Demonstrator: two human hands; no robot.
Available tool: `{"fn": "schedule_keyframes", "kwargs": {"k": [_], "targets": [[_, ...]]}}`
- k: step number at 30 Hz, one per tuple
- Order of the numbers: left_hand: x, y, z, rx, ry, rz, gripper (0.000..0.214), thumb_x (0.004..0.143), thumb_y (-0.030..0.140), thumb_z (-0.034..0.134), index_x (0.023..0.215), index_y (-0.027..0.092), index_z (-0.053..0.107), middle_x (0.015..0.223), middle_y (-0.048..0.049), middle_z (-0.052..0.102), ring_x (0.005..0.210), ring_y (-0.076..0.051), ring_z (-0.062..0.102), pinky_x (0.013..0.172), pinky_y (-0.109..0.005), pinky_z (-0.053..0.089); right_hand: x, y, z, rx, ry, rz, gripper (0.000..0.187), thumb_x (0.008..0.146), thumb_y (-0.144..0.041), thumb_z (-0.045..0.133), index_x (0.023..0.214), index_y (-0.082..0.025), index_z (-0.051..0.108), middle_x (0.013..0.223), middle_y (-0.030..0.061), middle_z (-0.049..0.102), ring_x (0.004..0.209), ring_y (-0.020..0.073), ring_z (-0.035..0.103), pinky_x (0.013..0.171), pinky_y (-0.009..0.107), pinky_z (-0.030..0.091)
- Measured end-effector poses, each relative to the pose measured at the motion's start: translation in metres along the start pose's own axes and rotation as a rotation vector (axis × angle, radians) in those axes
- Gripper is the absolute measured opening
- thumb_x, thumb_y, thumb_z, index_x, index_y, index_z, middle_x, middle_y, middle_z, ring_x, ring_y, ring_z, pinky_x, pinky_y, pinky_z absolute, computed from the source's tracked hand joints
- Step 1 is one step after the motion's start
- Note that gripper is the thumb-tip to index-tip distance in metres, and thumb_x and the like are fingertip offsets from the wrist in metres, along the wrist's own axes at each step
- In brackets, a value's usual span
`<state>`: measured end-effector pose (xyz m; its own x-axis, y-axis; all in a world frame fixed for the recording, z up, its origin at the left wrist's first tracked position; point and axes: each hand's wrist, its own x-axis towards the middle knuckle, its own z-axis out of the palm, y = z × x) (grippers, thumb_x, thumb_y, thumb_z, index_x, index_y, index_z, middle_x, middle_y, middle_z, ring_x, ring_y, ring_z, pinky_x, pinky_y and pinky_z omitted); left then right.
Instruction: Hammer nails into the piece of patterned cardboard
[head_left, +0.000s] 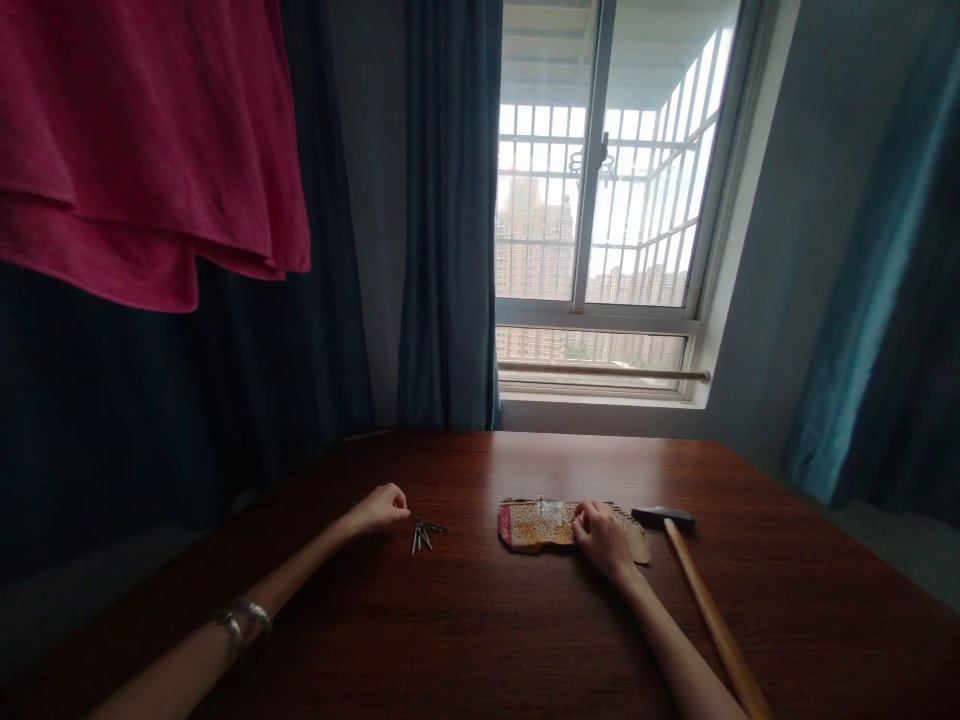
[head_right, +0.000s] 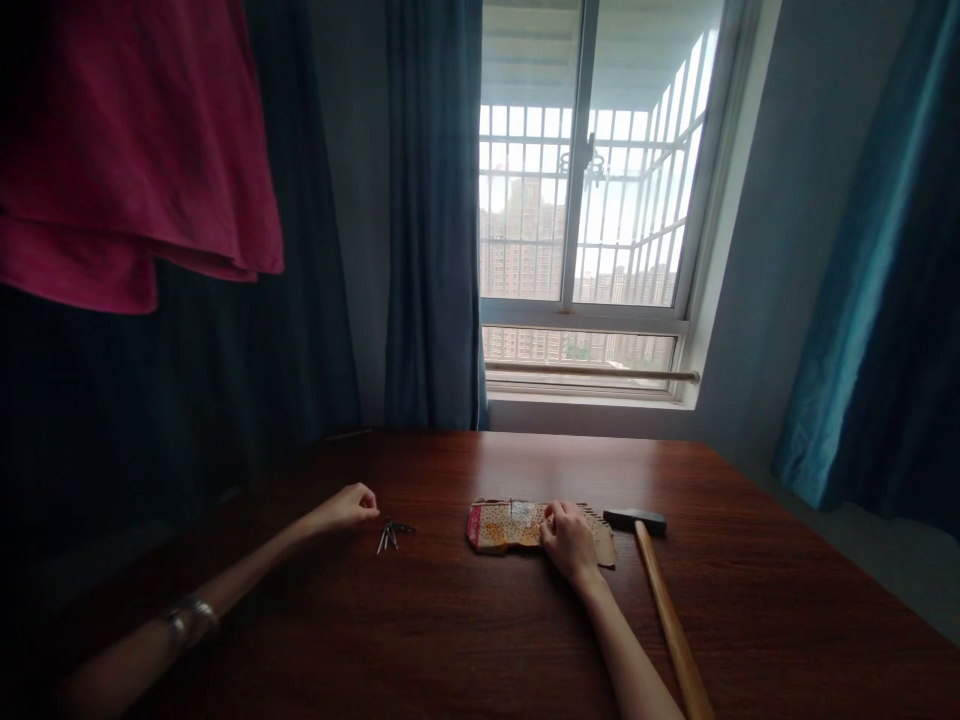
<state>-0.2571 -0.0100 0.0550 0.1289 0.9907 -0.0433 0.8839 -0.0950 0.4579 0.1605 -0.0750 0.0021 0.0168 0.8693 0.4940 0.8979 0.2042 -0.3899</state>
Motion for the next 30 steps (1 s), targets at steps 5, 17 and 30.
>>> {"fn": "schedule_keyframes", "kwargs": {"k": [5, 17, 30], "targets": [[-0.017, 0.002, 0.008, 0.015, 0.033, 0.037, 0.021, 0.058, 0.036, 0.056, 0.06, 0.017, 0.065, 0.064, -0.0007, 0.064, 0.065, -0.016, 0.056, 0.056, -0.021, 0.035, -0.001, 0.0, 0.0, 0.002, -0.009, 0.008, 0.016, 0.079, -0.023, 0.043, 0.081, -0.02, 0.058, 0.08, 0.0037, 0.057, 0.078, 0.0162, 0.051, 0.068, 0.023, 0.036], [-0.025, 0.015, 0.028, 0.098, 0.034, -0.092, 0.016, 0.056, 0.03, 0.058, 0.063, 0.017, 0.064, 0.065, -0.0026, 0.065, 0.062, -0.017, 0.059, 0.051, -0.021, 0.037, -0.002, 0.0, -0.001, 0.009, -0.016, 0.007, 0.018, 0.079, -0.02, 0.041, 0.083, -0.02, 0.059, 0.081, 0.0038, 0.058, 0.081, 0.0168, 0.052, 0.07, 0.024, 0.037], [-0.021, 0.013, 0.027, 0.101, -0.096, -0.177, 0.009, 0.058, 0.021, 0.053, 0.061, 0.014, 0.05, 0.047, -0.0034, 0.055, 0.035, -0.016, 0.051, 0.033, -0.025, 0.041, 0.0, 0.009, 0.009, 0.046, 0.025, -0.008, 0.018, 0.076, -0.02, 0.042, 0.081, -0.022, 0.059, 0.08, 0.0033, 0.059, 0.08, 0.0161, 0.053, 0.07, 0.023, 0.037]]}}
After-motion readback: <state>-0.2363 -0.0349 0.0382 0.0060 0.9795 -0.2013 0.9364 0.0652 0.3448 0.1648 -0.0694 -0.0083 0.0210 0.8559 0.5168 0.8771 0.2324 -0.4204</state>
